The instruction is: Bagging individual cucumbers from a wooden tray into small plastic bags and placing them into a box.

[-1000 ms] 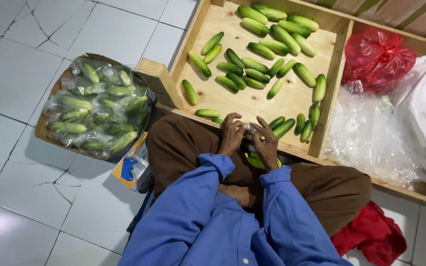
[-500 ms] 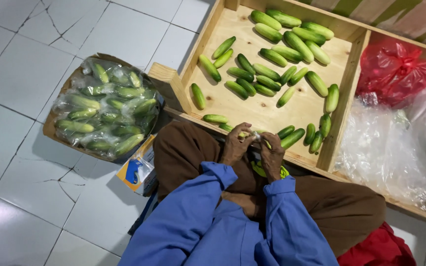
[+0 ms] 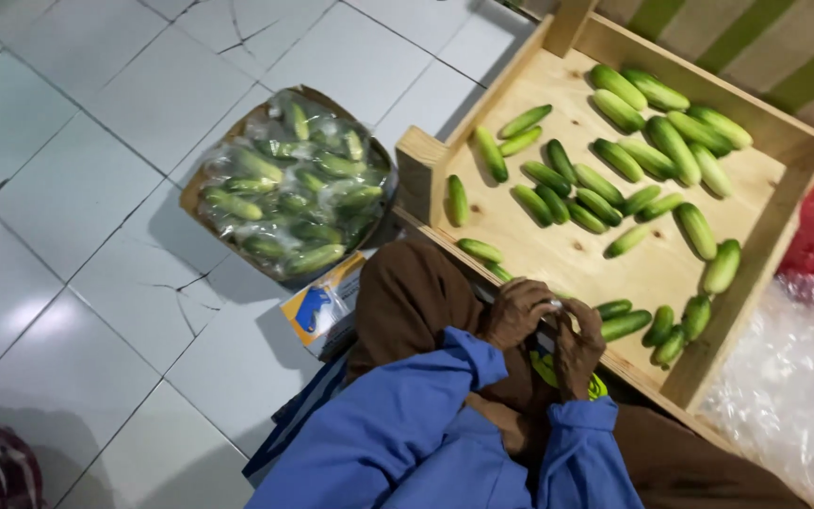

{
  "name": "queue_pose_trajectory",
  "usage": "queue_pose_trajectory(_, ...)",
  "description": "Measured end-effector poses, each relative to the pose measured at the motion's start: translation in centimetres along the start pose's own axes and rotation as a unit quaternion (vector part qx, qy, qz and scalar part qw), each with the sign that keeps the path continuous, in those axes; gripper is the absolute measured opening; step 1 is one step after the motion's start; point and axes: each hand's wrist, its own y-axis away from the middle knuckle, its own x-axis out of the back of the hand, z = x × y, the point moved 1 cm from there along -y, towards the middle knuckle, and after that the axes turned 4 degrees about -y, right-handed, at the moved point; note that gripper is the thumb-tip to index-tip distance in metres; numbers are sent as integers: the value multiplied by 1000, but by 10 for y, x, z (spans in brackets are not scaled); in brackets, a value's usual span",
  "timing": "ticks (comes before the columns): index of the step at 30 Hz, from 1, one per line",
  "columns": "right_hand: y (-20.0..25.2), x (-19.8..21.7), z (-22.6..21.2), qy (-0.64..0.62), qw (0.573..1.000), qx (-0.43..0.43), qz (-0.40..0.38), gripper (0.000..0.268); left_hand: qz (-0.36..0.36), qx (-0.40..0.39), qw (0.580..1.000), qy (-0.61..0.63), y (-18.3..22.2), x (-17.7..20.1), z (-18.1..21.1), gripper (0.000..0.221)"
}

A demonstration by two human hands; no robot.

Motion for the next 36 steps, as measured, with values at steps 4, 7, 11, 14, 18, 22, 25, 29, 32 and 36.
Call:
queue_pose_trajectory(4, 2, 2, 15, 2, 1000, -5, -21, 22, 19, -9, 999, -34, 6, -12, -5, 19)
queue_pose_trajectory(7, 3, 2, 38, 19, 998, -11, -57, 22, 39, -1, 998, -57, 7, -11, 0, 17)
queue_pose_trajectory(11, 7, 1, 26, 20, 999, -1, -25, 26, 54, -52, 996, -55, -3, 1, 19, 21)
queue_pose_trajectory(14, 10, 3, 28, 14, 999, 31, -17, 29, 53, -90, 994, -38, -9, 10, 27, 23)
queue_pose_trajectory(18, 8, 9, 27, 3, 1000, -17, -26, 27, 60, -121, 991, -14, -15, 32, 55, 15)
queue_pose_trajectory(22, -9, 6, -17, -74, 995, 22, -63, 31, 71, -79, 994, -27, -17, 48, 69, 8)
queue_pose_trajectory(25, -26, -7, -78, -27, 993, 86, -82, 27, 91, -41, 994, -49, -27, 79, 87, 9)
queue_pose_trajectory(29, -39, -20, -136, 74, 994, 49, -57, 49, 160, 132, 973, 104, -48, 137, 94, 18)
queue_pose_trajectory(32, -39, -36, -154, -1, 992, 39, -120, 56, 195, 256, 928, 186, -49, 192, 89, 21)
queue_pose_trajectory(36, -26, -100, -233, -319, 918, -139, -190, 62, 140, 396, 901, 107, -50, 333, 143, 37)
